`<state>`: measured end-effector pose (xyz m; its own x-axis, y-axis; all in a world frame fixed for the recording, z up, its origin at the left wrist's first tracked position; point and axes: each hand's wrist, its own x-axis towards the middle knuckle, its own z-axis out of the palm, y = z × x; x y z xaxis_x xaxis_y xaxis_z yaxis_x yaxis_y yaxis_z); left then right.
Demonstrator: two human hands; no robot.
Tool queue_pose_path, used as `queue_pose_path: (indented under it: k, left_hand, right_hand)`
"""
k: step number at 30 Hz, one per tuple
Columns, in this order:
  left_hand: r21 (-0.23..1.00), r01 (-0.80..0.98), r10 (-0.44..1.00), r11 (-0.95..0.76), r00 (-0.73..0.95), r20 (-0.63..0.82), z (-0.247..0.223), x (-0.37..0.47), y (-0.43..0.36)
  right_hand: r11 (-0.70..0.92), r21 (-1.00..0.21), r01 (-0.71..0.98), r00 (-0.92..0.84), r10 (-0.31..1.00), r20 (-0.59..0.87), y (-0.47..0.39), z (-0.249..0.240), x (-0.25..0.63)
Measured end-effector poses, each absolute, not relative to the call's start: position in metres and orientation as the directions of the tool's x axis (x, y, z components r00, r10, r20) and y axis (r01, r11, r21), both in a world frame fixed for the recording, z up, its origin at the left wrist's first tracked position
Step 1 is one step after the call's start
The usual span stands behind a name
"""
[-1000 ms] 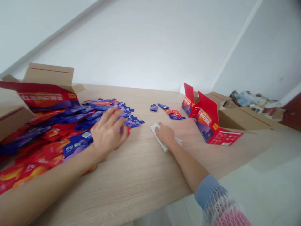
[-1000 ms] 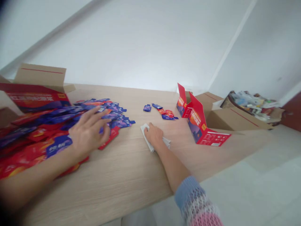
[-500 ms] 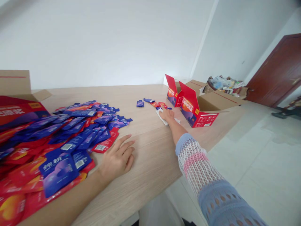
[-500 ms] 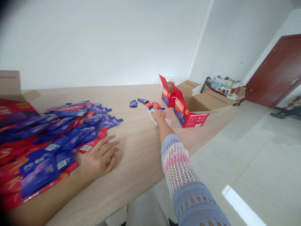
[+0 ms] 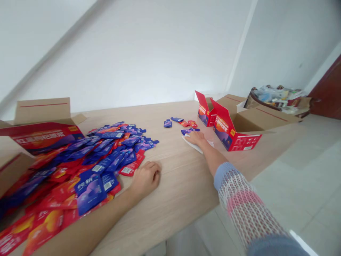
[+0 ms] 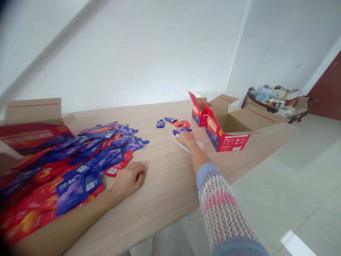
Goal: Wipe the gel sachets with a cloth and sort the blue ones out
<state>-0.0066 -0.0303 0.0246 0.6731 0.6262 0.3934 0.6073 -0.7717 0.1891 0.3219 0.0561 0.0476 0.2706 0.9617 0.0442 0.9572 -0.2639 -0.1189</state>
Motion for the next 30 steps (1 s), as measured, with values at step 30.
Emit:
queue_pose_path:
  k: [30]
  left_hand:
    - [-0.138,0.677,0.660,-0.723,0.736,0.149,0.021,-0.010,-0.051]
  right_hand:
    - [-0.207,-0.317,0.926,0.305,0.904,0.301,-0.064,0.090,0.184]
